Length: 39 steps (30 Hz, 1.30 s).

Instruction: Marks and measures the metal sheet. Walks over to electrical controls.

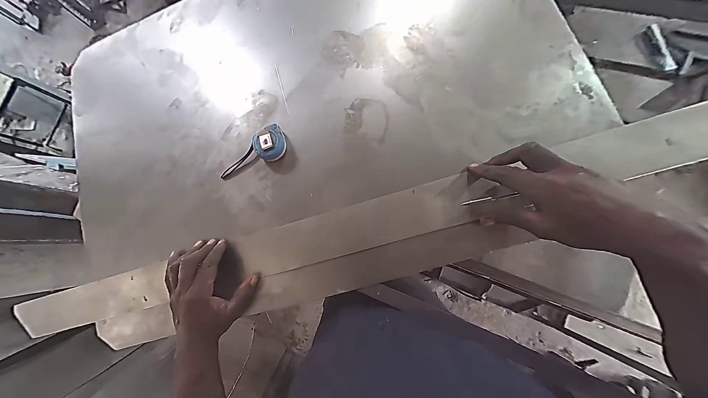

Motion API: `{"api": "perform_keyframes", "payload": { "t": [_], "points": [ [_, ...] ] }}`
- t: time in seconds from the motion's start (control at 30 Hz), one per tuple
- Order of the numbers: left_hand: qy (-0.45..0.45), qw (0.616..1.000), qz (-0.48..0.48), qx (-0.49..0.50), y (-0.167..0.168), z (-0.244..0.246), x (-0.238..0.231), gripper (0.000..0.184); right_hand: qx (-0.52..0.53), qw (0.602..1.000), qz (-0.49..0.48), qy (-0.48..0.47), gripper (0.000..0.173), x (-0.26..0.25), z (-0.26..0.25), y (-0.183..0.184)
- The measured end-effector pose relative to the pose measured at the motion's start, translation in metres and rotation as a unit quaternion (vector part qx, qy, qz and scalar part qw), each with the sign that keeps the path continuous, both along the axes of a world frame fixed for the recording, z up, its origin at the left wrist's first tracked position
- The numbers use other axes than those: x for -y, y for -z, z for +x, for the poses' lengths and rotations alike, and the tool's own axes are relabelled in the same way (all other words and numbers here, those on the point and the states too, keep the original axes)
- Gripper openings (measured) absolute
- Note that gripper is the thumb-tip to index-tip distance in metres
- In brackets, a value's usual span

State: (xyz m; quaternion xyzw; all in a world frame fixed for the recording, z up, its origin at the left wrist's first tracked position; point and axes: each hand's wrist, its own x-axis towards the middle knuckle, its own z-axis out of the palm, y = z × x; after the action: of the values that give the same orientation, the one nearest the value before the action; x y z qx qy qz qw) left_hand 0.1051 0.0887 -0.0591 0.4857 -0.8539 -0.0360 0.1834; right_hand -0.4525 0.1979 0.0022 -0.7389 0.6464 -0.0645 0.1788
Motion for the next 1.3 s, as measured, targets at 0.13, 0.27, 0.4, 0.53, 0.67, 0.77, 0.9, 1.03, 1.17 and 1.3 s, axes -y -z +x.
{"api": "perform_keyframes", "payload": {
  "t": [0.13,0.27,0.4,0.53,0.67,0.77,0.9,1.03,1.17,1.3],
  "points": [
    [0.003,1.0,0.0,0.002,0.0,-0.001,0.001,0.082,-0.005,1.0,0.014,0.002,0.072,0.001,0.001,-0.001],
    [0.004,1.0,0.0,0.005,-0.002,-0.002,0.001,0.083,-0.009,1.0,0.005,-0.009,0.075,0.002,-0.002,0.001],
    [0.005,1.0,-0.004,0.008,-0.001,-0.001,0.0,0.082,-0.021,1.0,0.016,-0.013,0.073,0.004,0.0,-0.004],
    [0.001,1.0,-0.003,0.008,-0.002,-0.002,0.0,0.082,-0.016,1.0,0.016,0.0,0.071,0.004,0.0,-0.003],
    [-0.008,1.0,0.005,0.015,-0.002,-0.001,-0.002,0.084,-0.029,0.999,0.037,0.008,0.074,0.007,0.005,-0.008],
    [-0.005,1.0,0.004,0.007,0.0,-0.003,-0.002,0.084,-0.028,0.999,0.032,0.005,0.071,0.007,0.003,-0.009],
    [-0.016,1.0,0.003,0.001,-0.001,0.0,-0.005,0.083,-0.009,1.0,0.019,0.004,0.068,0.007,-0.001,-0.002],
    [-0.011,1.0,0.002,-0.004,0.0,0.0,-0.003,0.081,-0.004,1.0,-0.004,0.0,0.069,0.006,-0.007,0.005],
    [-0.014,1.0,-0.001,-0.011,0.002,0.001,-0.002,0.081,0.008,1.0,-0.005,-0.002,0.069,0.005,-0.009,0.008],
    [-0.017,1.0,-0.003,-0.006,0.001,0.0,-0.003,0.08,0.008,1.0,-0.003,0.007,0.074,0.005,-0.01,0.012]
  ]
}}
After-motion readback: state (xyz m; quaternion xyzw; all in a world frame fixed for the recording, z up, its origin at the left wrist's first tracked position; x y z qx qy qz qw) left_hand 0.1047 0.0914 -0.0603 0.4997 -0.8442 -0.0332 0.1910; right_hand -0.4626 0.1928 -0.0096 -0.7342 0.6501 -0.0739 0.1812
